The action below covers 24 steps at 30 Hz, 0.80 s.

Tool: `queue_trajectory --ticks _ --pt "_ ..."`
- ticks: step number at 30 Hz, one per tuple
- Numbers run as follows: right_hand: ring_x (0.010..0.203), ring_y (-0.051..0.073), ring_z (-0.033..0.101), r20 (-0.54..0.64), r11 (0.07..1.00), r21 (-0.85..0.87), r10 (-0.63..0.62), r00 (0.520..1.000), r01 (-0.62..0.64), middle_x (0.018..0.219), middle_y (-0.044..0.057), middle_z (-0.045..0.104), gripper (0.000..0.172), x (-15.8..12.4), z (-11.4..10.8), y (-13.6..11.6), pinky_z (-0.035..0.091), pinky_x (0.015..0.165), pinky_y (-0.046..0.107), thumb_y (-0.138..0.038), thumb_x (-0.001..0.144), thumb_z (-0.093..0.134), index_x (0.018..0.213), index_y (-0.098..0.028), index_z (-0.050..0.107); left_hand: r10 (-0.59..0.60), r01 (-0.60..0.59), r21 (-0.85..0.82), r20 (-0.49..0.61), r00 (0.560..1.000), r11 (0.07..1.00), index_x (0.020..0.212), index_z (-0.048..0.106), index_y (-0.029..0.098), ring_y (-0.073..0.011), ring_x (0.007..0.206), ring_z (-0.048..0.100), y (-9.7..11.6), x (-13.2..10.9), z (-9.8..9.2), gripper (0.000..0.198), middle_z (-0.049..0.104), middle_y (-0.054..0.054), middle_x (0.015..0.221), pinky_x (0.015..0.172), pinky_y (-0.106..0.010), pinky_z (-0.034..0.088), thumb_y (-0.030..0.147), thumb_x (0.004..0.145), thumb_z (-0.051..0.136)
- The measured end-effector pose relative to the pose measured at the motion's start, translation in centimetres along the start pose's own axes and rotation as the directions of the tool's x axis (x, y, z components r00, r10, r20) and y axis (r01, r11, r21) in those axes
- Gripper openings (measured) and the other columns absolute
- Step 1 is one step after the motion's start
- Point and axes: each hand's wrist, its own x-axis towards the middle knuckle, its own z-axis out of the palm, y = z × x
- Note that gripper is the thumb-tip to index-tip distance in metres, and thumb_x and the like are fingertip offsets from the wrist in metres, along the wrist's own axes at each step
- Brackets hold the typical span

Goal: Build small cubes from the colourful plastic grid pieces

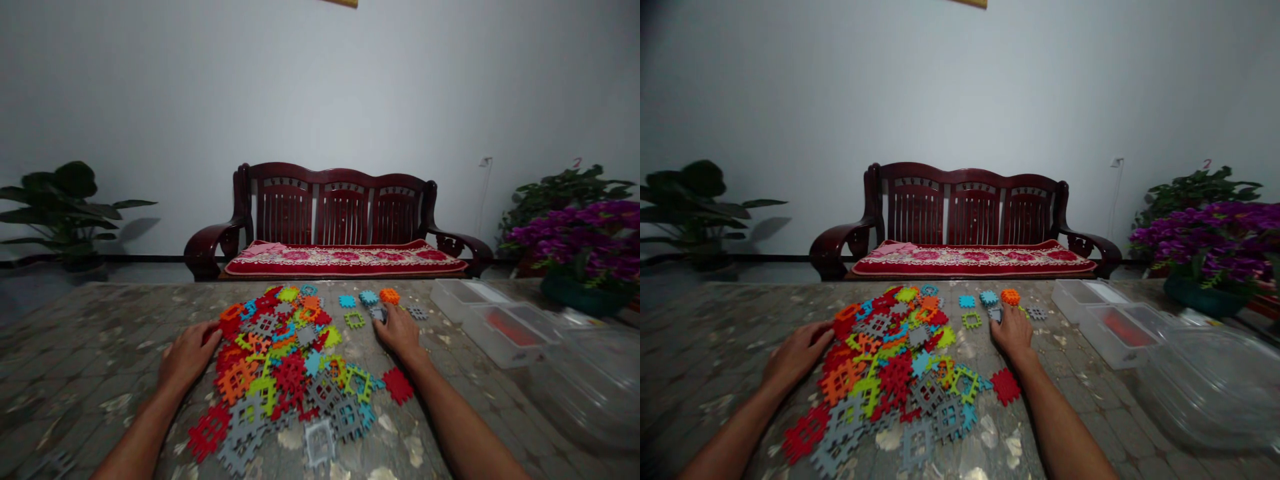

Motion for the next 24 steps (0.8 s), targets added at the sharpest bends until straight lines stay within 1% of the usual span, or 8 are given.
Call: queue_trajectory --ticks 3,6,10,12,14,17,21,24 --pt "0.122 0.033 0.061 -0.063 0.999 0.001 -0.037 0.997 0.037 0.133 0.020 0.067 0.052 -0.3 -0.1 0.0 0.046 0.099 0.040 -0.036 0.095 0.060 0.141 -0.013 0.062 0.008 -0.008 0.017 0.002 1.000 1.000 0.125 0.075 0.022 -0.0339 0.127 0.065 0.3 -0.2 -0.1 0.052 0.072 -0.012 0.138 0.109 -0.054 0.050 0.047 0.096 0.040" --pt "0.121 0.030 0.062 -0.103 0.988 0.074 -0.127 0.987 0.135 0.130 0.017 0.069 0.043 -0.7 -0.1 -0.4 0.046 0.102 0.038 -0.031 0.094 0.060 0.133 -0.017 0.069 0.050 -0.050 0.040 -0.006 0.999 0.998 0.126 0.074 0.020 -0.0332 0.128 0.064 0.6 -0.5 -0.1 0.052 0.071 -0.013 0.139 0.110 -0.053 0.049 0.043 0.097 0.037" --pt "0.114 0.026 0.066 -0.011 0.895 0.348 -0.292 0.956 0.277 0.116 0.009 0.077 0.028 -1.2 0.1 -1.8 0.047 0.100 0.034 -0.027 0.087 0.063 0.109 -0.021 0.079 0.085 -0.085 0.045 0.012 0.996 0.995 0.127 0.072 0.020 -0.0305 0.128 0.064 0.8 -0.8 0.1 0.051 0.071 -0.013 0.139 0.110 -0.048 0.049 0.042 0.098 0.036" --pt "0.100 0.024 0.069 0.074 0.806 0.529 -0.356 0.932 0.266 0.102 0.007 0.079 0.022 -1.4 0.2 -2.7 0.050 0.092 0.034 -0.028 0.083 0.065 0.097 -0.020 0.080 0.079 -0.080 0.052 0.018 0.997 0.995 0.128 0.071 0.020 -0.0291 0.128 0.065 0.8 -0.8 0.1 0.051 0.071 -0.012 0.138 0.110 -0.046 0.049 0.043 0.099 0.036" --pt "0.085 0.021 0.068 0.155 0.699 0.682 -0.429 0.890 0.218 0.089 0.005 0.077 0.018 -1.6 0.1 -3.4 0.051 0.081 0.032 -0.031 0.081 0.067 0.086 -0.019 0.080 0.081 -0.082 0.053 0.008 0.997 0.995 0.128 0.071 0.021 -0.0270 0.127 0.065 0.8 -0.8 0.1 0.050 0.072 -0.011 0.137 0.110 -0.042 0.049 0.043 0.099 0.036" --pt "0.076 0.018 0.064 0.214 0.592 0.784 -0.541 0.813 0.187 0.083 0.004 0.075 0.018 -2.2 -0.2 -4.1 0.048 0.072 0.029 -0.035 0.079 0.074 0.083 -0.019 0.079 0.072 -0.073 0.048 0.010 0.997 0.996 0.127 0.072 0.022 -0.0264 0.127 0.066 0.8 -0.7 0.1 0.049 0.072 -0.009 0.137 0.108 -0.040 0.050 0.043 0.099 0.038" --pt "0.073 0.015 0.061 0.268 0.575 0.792 -0.631 0.728 0.207 0.085 0.004 0.075 0.024 -3.1 -0.5 -4.7 0.045 0.066 0.026 -0.038 0.073 0.082 0.088 -0.019 0.081 0.061 -0.061 0.029 0.004 0.998 0.998 0.126 0.073 0.021 -0.0288 0.127 0.065 0.8 -0.6 0.1 0.048 0.072 -0.011 0.137 0.108 -0.044 0.050 0.042 0.098 0.040" --pt "0.066 0.012 0.056 0.321 0.593 0.789 -0.621 0.715 0.160 0.078 0.002 0.072 0.027 -3.5 -0.3 -5.0 0.040 0.060 0.024 -0.038 0.067 0.087 0.085 -0.019 0.079 0.063 -0.063 0.015 -0.009 0.998 0.998 0.125 0.073 0.021 -0.0284 0.127 0.065 0.7 -0.7 0.1 0.047 0.072 -0.011 0.137 0.108 -0.043 0.050 0.042 0.098 0.041"
